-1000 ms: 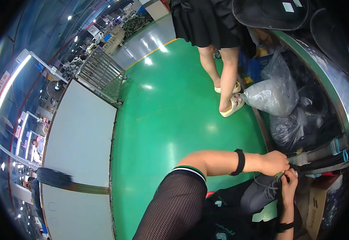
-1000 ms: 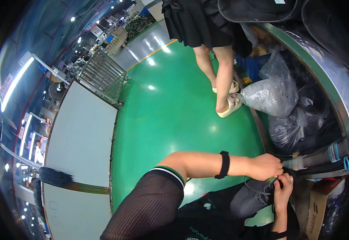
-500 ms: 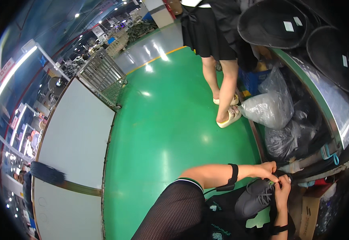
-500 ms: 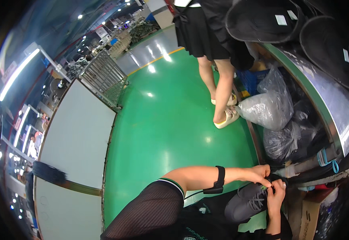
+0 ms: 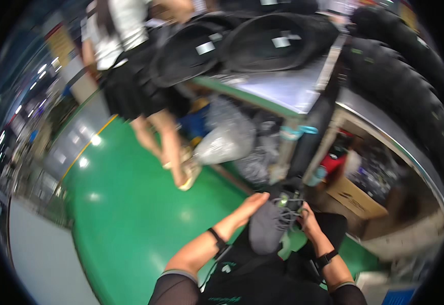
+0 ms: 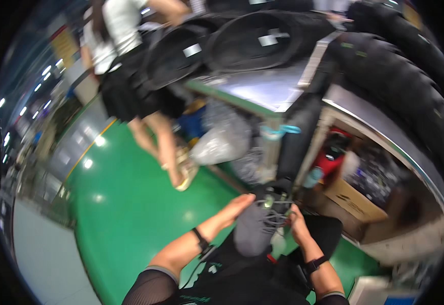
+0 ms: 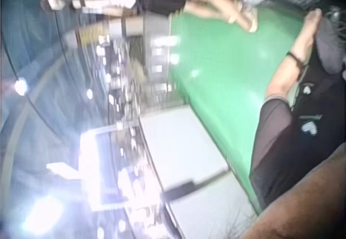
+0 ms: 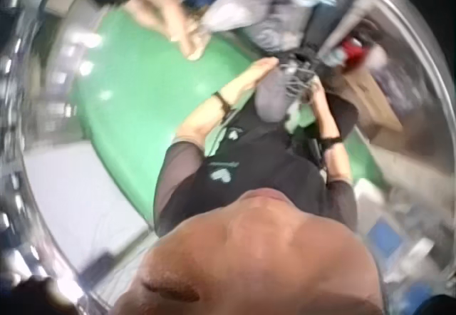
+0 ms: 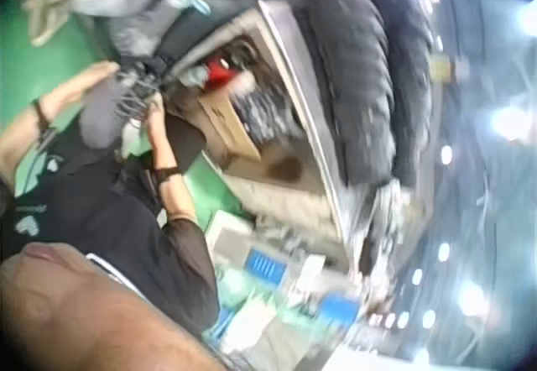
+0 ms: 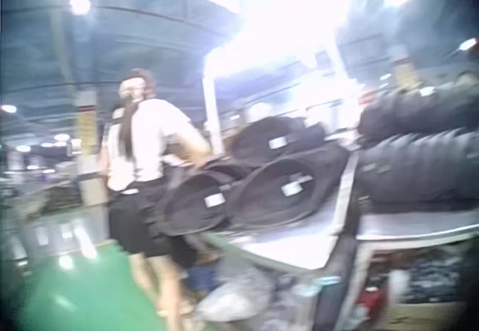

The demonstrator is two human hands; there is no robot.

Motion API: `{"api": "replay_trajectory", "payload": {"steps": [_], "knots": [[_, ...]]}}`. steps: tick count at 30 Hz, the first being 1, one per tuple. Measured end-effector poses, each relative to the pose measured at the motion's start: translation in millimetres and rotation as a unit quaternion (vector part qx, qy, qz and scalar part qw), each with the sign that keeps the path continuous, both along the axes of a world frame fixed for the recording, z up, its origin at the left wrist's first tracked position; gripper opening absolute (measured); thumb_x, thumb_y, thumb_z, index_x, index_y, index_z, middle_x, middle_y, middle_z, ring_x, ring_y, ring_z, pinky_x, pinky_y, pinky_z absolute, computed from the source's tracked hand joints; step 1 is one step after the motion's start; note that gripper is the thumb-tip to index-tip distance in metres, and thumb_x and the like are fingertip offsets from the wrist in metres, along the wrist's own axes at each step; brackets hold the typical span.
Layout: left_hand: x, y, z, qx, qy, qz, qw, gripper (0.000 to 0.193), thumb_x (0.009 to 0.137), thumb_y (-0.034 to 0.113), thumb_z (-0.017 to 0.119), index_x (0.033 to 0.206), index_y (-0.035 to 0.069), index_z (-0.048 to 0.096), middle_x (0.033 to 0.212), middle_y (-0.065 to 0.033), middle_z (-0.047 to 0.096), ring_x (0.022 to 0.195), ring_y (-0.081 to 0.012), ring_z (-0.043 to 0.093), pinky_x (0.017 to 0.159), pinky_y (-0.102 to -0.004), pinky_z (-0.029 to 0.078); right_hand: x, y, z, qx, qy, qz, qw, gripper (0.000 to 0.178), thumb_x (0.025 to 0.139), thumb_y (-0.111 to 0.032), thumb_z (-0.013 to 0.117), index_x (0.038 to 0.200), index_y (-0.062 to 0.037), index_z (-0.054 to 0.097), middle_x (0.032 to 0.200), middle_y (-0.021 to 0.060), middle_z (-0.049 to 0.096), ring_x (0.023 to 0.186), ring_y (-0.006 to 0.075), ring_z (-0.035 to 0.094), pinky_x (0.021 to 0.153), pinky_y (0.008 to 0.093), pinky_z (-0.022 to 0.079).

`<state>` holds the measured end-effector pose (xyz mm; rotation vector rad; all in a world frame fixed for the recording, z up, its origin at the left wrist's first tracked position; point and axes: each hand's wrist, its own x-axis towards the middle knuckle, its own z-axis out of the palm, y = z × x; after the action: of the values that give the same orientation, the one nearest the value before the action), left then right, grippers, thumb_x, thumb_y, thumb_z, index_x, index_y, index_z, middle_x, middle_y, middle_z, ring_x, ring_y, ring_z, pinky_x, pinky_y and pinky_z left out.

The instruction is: Threading laces into the upper part of a shoe in a factory setting.

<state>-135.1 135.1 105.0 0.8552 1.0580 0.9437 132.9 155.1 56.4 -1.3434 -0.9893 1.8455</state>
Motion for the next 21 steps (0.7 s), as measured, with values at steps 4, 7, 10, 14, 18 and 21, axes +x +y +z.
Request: {"api": "replay_trajectory", "payload": {"steps": [4, 7, 10, 14, 18, 21], "knots": [[10.8, -38.3, 169.1, 0.030, -0.200, -0.098, 0.974, 0.055, 0.089, 0.025, 0.070, 0.133, 0.000, 0.049, 0.121, -0.0099, 0.063, 0.112, -0.0207, 0.060, 0.095, -0.0377, 0.050, 1.9, -23.9, 109.8, 0.279, 0.090, 0.034, 0.956, 0.058, 0.103, -0.043, 0.040, 0.147, -0.0041, 0.033, 0.121, 0.0018, 0.055, 0.109, 0.0130, 0.052, 0.097, 0.0297, 0.042], [13.6, -64.9, 279.2, 0.289, 0.112, -0.146, 0.939, 0.045, 0.088, 0.017, 0.070, 0.125, -0.003, 0.057, 0.120, -0.0102, 0.063, 0.110, -0.0237, 0.060, 0.097, -0.0355, 0.046, 18.8, -37.9, 203.6, 0.401, 0.043, 0.011, 0.915, 0.052, 0.100, -0.026, 0.052, 0.145, -0.0040, 0.035, 0.134, 0.0096, 0.053, 0.124, 0.0182, 0.050, 0.105, 0.0326, 0.038], [14.4, -35.8, 323.5, 0.585, 0.417, -0.030, 0.694, 0.046, 0.081, 0.012, 0.071, 0.124, 0.002, 0.058, 0.119, -0.0124, 0.061, 0.111, -0.0319, 0.057, 0.097, -0.0400, 0.044, 55.4, -40.9, 225.6, 0.566, -0.277, -0.039, 0.776, 0.050, 0.084, -0.016, 0.069, 0.131, -0.0054, 0.054, 0.142, 0.0142, 0.047, 0.134, 0.0334, 0.040, 0.111, 0.0431, 0.030], [19.0, 89.6, 343.0, 0.586, 0.681, 0.108, 0.426, 0.050, 0.082, 0.015, 0.066, 0.130, 0.014, 0.055, 0.123, -0.0094, 0.056, 0.119, -0.0296, 0.049, 0.100, -0.0542, 0.037, 86.4, -58.5, 256.7, 0.619, -0.543, -0.030, 0.567, 0.043, 0.067, -0.021, 0.080, 0.107, -0.0091, 0.068, 0.150, 0.0090, 0.038, 0.143, 0.0383, 0.024, 0.112, 0.0649, 0.015], [21.6, 232.5, 349.9, 0.414, 0.731, 0.063, 0.539, 0.065, 0.086, 0.034, 0.064, 0.145, 0.025, 0.039, 0.139, -0.0098, 0.047, 0.131, -0.0342, 0.039, 0.103, -0.0697, 0.026, 102.8, -50.2, 276.2, 0.633, -0.594, 0.005, 0.497, 0.043, 0.063, -0.022, 0.080, 0.102, -0.0073, 0.068, 0.150, 0.0063, 0.038, 0.143, 0.0294, 0.029, 0.110, 0.0687, 0.014], [32.8, 285.1, 347.1, 0.335, 0.706, 0.020, 0.624, 0.091, 0.080, 0.053, 0.068, 0.154, 0.025, 0.022, 0.156, -0.0125, 0.028, 0.144, -0.0382, 0.020, 0.107, -0.0720, 0.017, 110.8, -43.1, 290.2, 0.622, -0.628, 0.059, 0.464, 0.042, 0.070, -0.021, 0.074, 0.110, -0.0084, 0.066, 0.153, 0.0040, 0.034, 0.144, 0.0256, 0.027, 0.111, 0.0681, 0.012]]}}
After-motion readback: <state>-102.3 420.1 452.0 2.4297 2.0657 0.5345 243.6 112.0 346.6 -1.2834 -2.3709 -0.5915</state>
